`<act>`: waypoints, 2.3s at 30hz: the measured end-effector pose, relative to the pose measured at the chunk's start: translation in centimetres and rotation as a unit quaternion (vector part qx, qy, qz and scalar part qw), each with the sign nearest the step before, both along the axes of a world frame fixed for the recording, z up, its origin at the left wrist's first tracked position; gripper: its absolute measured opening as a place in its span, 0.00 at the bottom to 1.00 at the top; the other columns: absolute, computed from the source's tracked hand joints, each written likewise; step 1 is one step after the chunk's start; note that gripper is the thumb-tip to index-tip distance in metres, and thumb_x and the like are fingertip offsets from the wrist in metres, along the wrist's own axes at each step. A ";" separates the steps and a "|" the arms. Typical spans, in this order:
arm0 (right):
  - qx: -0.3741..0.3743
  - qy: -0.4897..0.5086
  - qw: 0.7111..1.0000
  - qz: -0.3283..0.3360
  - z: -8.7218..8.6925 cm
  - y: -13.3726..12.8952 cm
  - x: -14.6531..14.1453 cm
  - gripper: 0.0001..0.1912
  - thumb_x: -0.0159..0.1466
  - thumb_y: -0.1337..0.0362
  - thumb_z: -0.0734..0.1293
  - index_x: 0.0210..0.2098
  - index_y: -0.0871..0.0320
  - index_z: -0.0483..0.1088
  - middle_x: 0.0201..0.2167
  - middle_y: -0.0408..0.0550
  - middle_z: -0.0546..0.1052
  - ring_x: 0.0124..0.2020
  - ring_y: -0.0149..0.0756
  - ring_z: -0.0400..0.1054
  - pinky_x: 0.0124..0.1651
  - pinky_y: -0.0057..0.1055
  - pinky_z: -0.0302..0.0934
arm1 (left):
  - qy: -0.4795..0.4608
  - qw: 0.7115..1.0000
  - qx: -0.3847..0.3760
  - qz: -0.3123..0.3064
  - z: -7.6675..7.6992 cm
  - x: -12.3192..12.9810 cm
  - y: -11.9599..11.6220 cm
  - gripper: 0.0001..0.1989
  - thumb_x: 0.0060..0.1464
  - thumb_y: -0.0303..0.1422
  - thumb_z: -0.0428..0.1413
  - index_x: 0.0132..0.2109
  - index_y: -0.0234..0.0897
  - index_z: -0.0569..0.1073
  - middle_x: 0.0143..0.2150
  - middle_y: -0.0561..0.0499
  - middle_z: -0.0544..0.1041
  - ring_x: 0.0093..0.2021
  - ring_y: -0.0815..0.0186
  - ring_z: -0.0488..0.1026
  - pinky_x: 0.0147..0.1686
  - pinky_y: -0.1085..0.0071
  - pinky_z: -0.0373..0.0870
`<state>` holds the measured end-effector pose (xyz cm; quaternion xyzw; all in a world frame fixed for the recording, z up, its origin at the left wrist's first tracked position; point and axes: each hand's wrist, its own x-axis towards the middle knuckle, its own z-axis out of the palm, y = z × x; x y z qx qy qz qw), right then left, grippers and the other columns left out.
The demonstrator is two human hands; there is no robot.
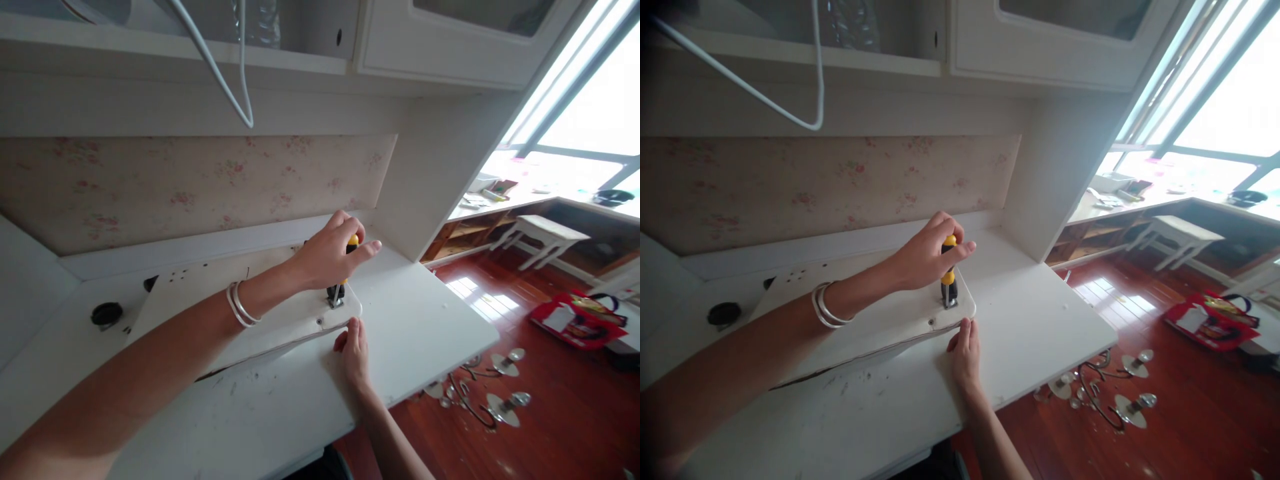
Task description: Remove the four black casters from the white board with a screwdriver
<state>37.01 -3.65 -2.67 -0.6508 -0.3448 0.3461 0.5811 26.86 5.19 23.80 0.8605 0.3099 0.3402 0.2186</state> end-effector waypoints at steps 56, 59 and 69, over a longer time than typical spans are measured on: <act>0.011 -0.005 1.000 0.002 -0.1 -0.1 0.0 0.22 0.69 0.43 0.52 0.30 0.51 0.61 0.16 0.35 0.66 0.21 0.34 0.60 0.31 0.32 0.55 | -0.255 0.954 -0.154 -0.037 -2.9 -0.9 -0.3 0.10 0.51 0.34 0.62 0.36 0.40 0.66 0.40 0.52 0.75 0.40 0.67 0.73 0.43 0.65 0.69; 0.006 0.002 1.000 0.009 0.0 -0.1 0.1 0.22 0.69 0.43 0.52 0.30 0.51 0.61 0.16 0.35 0.66 0.21 0.34 0.60 0.31 0.32 0.54 | -0.282 0.935 -0.211 -0.037 -3.0 -1.1 -0.5 0.14 0.49 0.37 0.64 0.39 0.40 0.67 0.33 0.55 0.74 0.33 0.69 0.72 0.37 0.68 0.69; 0.008 0.008 1.000 0.011 -0.2 0.0 0.2 0.22 0.69 0.42 0.52 0.30 0.51 0.61 0.15 0.36 0.67 0.20 0.35 0.61 0.30 0.33 0.55 | -0.227 0.938 -0.249 -0.080 -3.0 -3.0 -1.4 0.21 0.47 0.22 0.53 0.49 0.44 0.67 0.49 0.50 0.72 0.48 0.65 0.71 0.47 0.65 0.70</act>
